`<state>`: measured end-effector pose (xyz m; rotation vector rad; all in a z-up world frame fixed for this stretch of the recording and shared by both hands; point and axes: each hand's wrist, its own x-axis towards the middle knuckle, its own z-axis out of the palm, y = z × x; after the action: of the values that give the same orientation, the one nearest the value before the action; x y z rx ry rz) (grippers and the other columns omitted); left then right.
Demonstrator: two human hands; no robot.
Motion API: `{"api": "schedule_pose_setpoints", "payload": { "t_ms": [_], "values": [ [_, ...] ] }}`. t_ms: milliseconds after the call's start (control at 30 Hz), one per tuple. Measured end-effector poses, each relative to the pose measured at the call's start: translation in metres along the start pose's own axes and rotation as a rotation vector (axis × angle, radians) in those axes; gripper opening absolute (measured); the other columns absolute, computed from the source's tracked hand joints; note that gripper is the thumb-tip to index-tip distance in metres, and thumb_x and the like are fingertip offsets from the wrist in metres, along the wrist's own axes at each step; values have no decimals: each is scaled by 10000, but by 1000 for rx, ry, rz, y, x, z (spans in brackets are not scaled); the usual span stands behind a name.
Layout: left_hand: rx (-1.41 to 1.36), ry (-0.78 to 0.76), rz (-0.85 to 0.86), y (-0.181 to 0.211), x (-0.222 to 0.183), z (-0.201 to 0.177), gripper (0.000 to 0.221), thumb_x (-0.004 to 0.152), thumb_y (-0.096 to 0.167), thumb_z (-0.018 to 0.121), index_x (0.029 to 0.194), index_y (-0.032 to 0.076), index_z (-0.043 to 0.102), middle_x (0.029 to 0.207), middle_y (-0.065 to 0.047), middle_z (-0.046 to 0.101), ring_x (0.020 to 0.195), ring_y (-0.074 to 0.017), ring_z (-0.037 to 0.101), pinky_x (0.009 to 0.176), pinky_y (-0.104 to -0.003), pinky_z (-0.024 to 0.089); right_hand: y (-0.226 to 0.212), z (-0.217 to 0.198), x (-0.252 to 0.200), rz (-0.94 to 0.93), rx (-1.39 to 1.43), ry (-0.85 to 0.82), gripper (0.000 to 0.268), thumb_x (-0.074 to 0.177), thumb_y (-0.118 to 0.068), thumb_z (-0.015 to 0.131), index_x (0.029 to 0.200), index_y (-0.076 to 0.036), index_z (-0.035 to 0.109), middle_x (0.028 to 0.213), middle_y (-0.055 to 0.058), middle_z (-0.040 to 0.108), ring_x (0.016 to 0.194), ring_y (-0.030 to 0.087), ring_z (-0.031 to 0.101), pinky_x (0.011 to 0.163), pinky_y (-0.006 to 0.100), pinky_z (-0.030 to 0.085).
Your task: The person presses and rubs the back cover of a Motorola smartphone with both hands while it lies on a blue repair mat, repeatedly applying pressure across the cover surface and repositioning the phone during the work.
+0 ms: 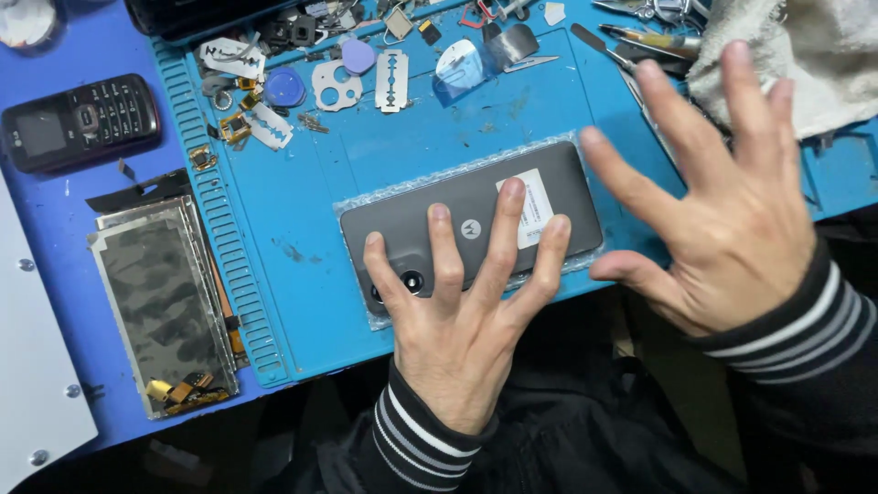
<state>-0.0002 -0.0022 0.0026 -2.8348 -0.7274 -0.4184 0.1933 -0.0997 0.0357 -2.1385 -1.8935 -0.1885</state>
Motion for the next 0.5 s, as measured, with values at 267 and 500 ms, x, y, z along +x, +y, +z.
{"api": "schedule_pose_setpoints", "payload": {
  "t_ms": [267, 500],
  "values": [
    [-41, 5, -9, 2, -1, 2, 565, 1024, 443, 722, 1523, 416, 459, 1640, 52, 293, 1458, -373, 165, 1088, -804, 304, -3, 11, 3, 3, -34, 45, 800, 1059, -648, 466, 1498, -25, 709, 1665, 300, 385, 1505, 519, 154, 1158, 791, 83],
    [52, -4, 21, -1, -1, 3, 717, 971, 384, 829, 1536, 414, 389, 1637, 31, 286, 1420, -386, 235, 1055, -787, 400, -3, -6, -11, 20, -34, 80, 683, 984, -415, 719, 1399, 127, 724, 1617, 380, 445, 1512, 581, 191, 1217, 766, 186]
  ]
}}
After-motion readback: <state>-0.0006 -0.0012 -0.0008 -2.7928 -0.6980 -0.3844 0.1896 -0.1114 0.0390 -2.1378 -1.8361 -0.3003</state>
